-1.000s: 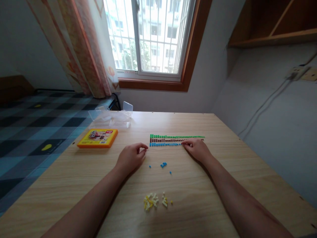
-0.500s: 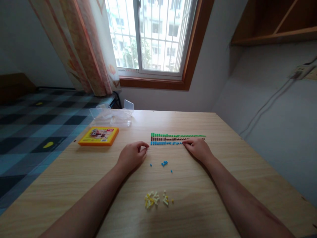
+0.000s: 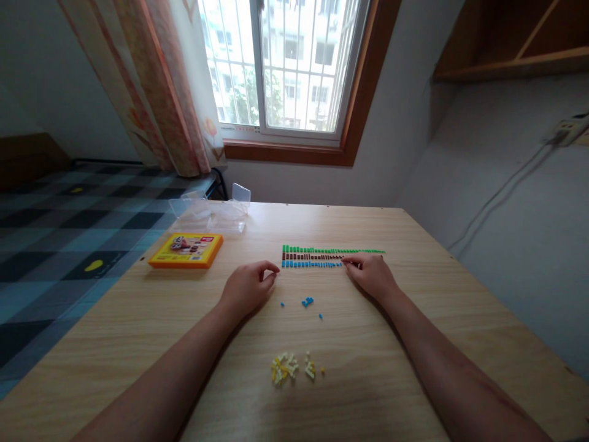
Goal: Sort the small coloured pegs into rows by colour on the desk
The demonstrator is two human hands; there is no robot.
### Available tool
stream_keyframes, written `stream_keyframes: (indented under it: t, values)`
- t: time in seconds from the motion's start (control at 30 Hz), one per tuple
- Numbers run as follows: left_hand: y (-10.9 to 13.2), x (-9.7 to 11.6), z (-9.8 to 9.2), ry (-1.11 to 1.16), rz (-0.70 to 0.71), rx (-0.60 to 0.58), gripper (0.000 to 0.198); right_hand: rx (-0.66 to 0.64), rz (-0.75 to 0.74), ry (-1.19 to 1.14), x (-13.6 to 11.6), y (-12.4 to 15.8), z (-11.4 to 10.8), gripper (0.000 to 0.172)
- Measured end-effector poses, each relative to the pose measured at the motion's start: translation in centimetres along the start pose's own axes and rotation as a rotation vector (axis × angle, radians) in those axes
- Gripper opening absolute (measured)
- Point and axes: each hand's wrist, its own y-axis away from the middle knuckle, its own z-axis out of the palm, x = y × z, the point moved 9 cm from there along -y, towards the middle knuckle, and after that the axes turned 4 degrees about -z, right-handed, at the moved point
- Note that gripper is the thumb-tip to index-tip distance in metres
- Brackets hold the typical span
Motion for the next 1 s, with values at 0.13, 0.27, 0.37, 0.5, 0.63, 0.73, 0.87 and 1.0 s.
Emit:
stream_keyframes:
  t: [0.13,0.27,0.37,0.5,0.63,0.73,0.87,1.0]
  values:
    - [1.3,2.8,0.7,0.027,0.213,-0.081,0.022,-0.007,-0.177,-0.087,-4.1,0.9,-0.2,0.021]
    - [3.4,5.9,1.4,0.06,0.465,-0.172,0.033,-0.183,-0.378,-0.2,-8.3,2.6,1.7,0.022]
    - [4.2,6.8,1.6,0.02,0.549,-0.182,0.036,-0.251,-0.465,-0.245,-9.9,3.4,2.6,0.022]
    - [4.3,6.8,1.9,-0.036,0.573,-0.183,0.038,-0.285,-0.509,-0.227,-10.4,3.6,3.2,0.021]
    - [4.3,6.7,2.3,-0.079,0.582,-0.203,0.04,-0.308,-0.519,-0.222,-10.6,3.5,3.6,0.02]
    - [4.3,6.7,2.4,-0.102,0.583,-0.213,0.039,-0.313,-0.509,-0.201,-10.4,3.4,3.7,0.02]
    - [4.0,6.4,2.3,-0.106,0.544,-0.201,0.038,-0.268,-0.436,-0.14,-9.1,2.7,3.2,0.018]
    - [3.4,5.8,2.1,-0.111,0.493,-0.164,0.034,-0.218,-0.331,-0.065,-6.6,2.0,2.3,0.014]
